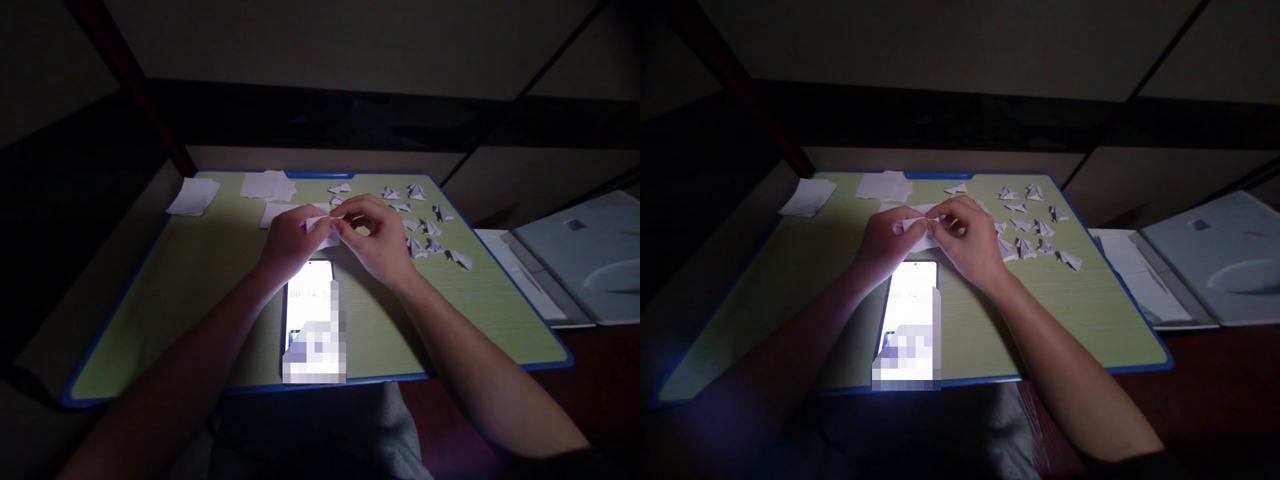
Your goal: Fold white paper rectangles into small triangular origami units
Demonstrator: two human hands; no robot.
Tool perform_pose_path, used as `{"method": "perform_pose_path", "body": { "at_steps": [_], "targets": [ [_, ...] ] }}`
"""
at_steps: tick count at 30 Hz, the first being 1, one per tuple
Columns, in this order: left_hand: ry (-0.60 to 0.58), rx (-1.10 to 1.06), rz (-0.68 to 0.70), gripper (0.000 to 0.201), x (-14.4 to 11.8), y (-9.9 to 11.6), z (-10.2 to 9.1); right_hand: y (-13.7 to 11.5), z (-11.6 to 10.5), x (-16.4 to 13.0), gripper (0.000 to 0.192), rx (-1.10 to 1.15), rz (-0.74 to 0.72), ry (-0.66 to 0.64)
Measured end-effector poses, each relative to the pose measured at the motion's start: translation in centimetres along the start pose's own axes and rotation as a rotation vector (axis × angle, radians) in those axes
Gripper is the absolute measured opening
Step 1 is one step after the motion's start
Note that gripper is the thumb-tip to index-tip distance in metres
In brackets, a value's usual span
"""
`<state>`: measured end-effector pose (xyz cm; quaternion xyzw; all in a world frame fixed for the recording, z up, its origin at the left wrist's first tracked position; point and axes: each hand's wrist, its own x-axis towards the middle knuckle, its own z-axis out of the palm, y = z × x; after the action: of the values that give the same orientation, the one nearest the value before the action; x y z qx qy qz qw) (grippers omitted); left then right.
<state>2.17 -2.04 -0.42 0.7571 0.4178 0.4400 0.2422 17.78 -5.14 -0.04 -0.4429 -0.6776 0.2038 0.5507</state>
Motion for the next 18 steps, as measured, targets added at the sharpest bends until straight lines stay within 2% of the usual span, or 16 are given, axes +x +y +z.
{"method": "perform_pose_path", "body": {
  "at_steps": [4, 8, 13, 18],
  "targets": [
    [-0.032, 0.028, 0.046, 0.017, -0.2, -0.2, 0.2, 0.1, 0.0, 0.0, 0.006, 0.006, 0.041, 0.017],
    [-0.049, 0.014, 0.034, 0.016, -0.3, -0.3, 0.3, 0.4, 0.0, 0.1, 0.01, 0.049, 0.083, 0.04],
    [-0.068, -0.015, 0.001, 0.017, -0.2, 0.1, 0.0, 0.4, 0.0, 0.5, 0.027, 0.202, 0.206, 0.013],
    [-0.098, -0.118, -0.034, 0.018, -0.1, 0.8, -0.3, 0.5, -0.3, 0.7, 0.029, 0.194, 0.283, -0.005]
  ]
}}
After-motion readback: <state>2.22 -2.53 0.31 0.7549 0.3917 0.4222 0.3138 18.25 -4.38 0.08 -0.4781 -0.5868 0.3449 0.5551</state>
